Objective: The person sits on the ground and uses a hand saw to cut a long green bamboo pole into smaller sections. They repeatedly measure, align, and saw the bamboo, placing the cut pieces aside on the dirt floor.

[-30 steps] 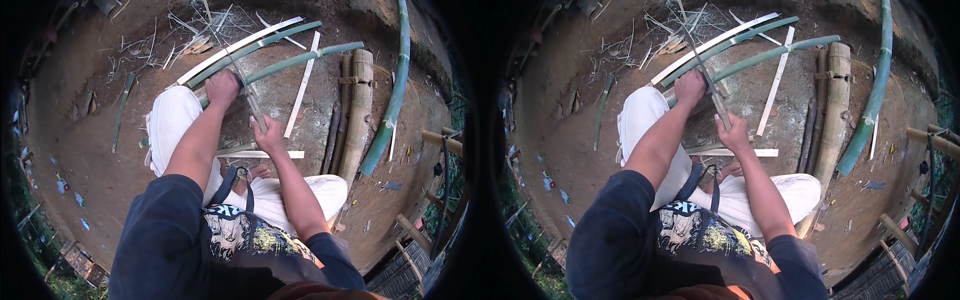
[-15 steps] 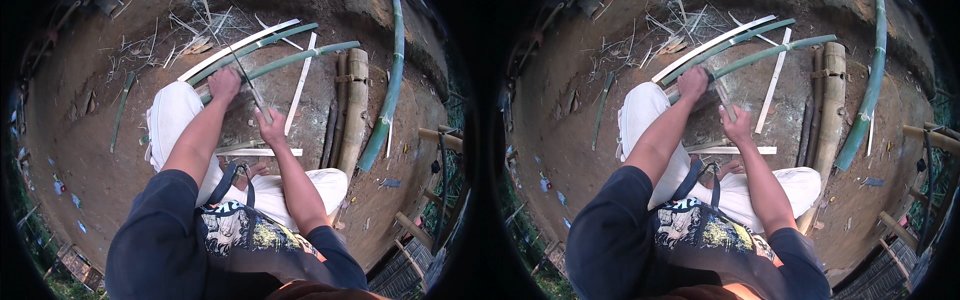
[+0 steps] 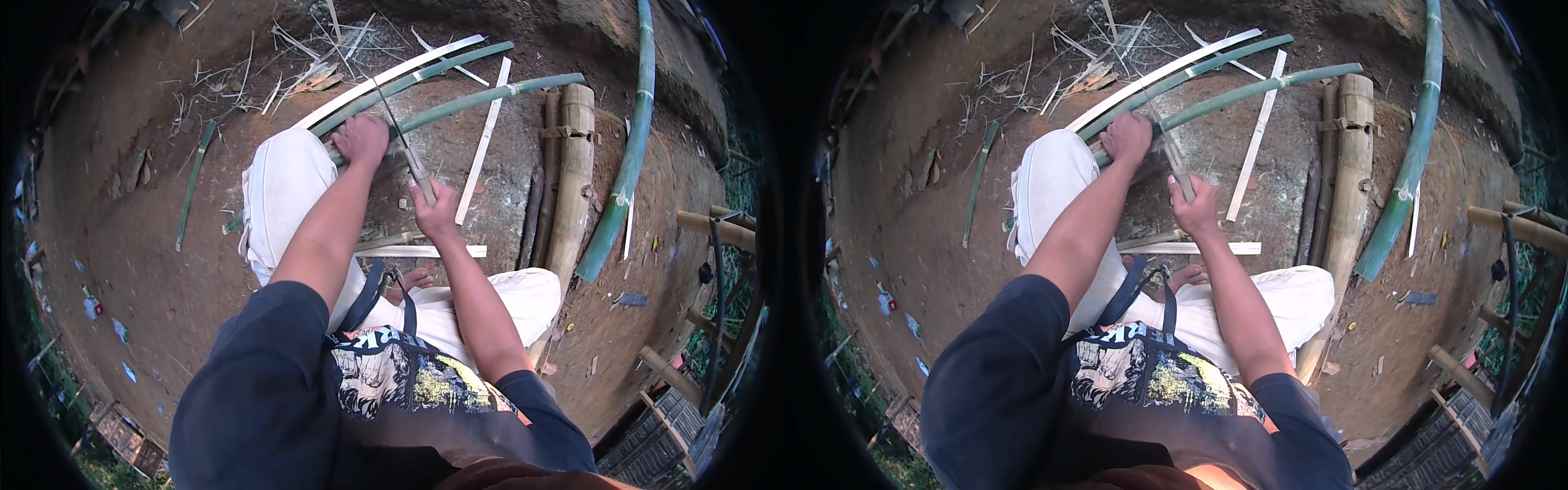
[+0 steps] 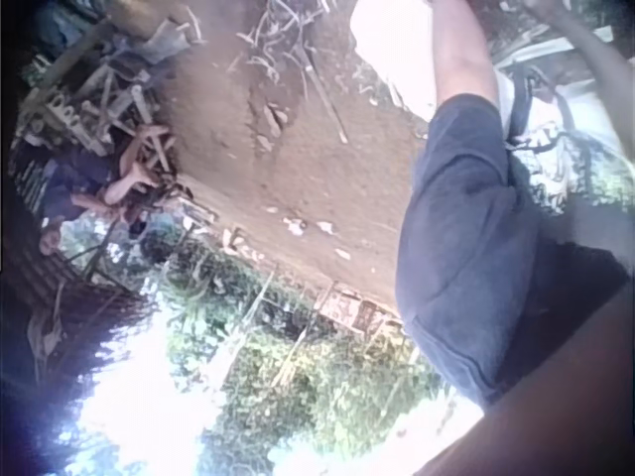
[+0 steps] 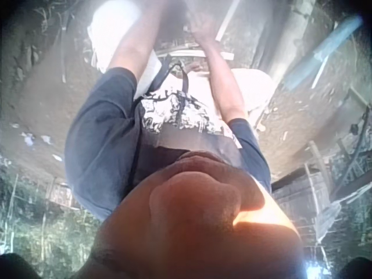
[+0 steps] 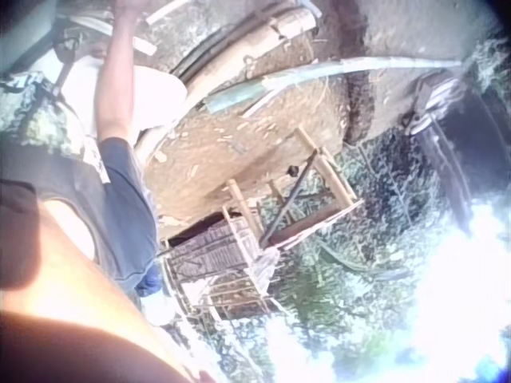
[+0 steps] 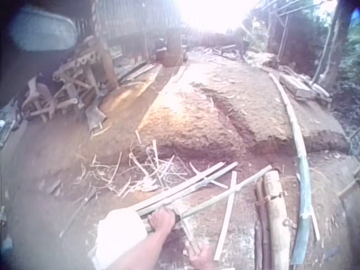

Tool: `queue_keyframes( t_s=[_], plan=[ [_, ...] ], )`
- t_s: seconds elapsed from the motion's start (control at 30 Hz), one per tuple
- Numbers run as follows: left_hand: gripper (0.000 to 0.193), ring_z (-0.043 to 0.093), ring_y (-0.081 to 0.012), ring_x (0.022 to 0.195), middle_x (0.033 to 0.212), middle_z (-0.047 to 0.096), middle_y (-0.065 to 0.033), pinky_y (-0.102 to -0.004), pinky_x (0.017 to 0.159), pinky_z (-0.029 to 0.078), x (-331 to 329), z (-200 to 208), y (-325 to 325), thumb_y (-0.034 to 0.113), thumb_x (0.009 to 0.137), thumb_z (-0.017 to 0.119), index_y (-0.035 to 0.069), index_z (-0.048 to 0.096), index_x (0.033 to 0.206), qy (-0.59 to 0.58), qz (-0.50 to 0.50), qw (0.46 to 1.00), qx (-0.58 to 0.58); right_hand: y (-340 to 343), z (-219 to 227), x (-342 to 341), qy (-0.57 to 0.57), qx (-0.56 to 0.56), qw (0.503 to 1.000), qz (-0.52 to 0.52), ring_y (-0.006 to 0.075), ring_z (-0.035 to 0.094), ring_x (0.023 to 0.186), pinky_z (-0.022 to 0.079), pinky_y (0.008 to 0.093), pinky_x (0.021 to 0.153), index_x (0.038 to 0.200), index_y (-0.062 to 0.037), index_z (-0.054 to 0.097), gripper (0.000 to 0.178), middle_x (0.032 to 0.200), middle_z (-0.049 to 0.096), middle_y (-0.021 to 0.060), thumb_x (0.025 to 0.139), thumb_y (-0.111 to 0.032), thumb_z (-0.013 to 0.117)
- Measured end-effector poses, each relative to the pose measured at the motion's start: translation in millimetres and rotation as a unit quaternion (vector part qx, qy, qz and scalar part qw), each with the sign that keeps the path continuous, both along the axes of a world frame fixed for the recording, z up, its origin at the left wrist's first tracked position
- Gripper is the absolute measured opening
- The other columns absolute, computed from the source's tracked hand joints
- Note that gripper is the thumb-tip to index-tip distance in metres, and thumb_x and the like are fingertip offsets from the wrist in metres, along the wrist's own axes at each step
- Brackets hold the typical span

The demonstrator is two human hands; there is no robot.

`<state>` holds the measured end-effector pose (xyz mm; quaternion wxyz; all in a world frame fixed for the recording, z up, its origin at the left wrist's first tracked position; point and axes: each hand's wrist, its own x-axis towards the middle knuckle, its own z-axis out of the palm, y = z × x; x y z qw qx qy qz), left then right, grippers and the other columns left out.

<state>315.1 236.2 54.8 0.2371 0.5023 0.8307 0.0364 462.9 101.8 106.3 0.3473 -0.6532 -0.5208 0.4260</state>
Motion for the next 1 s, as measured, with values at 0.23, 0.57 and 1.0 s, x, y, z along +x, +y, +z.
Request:
queue_keyframes(
  t_s=[0.23,0.57,1.0],
  plan=[
    [0.077,0.011,-0.0449,0.152,0.164,0.021,-0.0225,-0.0578,0.122,0.005,10.3,9.0,-26.3,0.057,0.098,0.033,0.008,0.030,0.156,-0.026,-0.023,0.992,-0.121,-1.8,1.8,-4.3,-0.008,-0.006,1.000,-0.008,0.0209,0.053,0.050,0.042,0.0388,0.053,0.071,-0.0008,0.059,0.032,0.056,0.055,0.0123,0.093,-0.023,0.068],
    [0.086,-0.014,-0.0500,0.150,0.167,-0.006,-0.0231,-0.0592,0.120,-0.007,-8.3,17.6,-16.3,0.061,0.099,0.032,0.010,0.002,0.161,-0.120,-0.045,0.952,-0.278,-6.3,-0.1,-8.0,0.047,-0.009,0.999,-0.027,0.0225,0.052,0.050,0.041,0.0401,0.052,0.072,-0.0005,0.059,0.031,0.056,0.053,0.0137,0.093,-0.021,0.067],
    [0.086,-0.008,-0.0491,0.151,0.167,-0.004,-0.0212,-0.0597,0.121,-0.004,-8.5,11.6,-9.7,0.063,0.099,0.030,0.012,0.001,0.162,-0.089,-0.090,0.954,-0.272,-9.1,10.9,0.5,0.000,-0.024,1.000,-0.003,0.0396,0.065,0.063,0.048,0.0442,0.059,0.081,-0.0016,0.065,0.026,0.064,0.062,0.0198,0.092,-0.025,0.068]
  ],
)
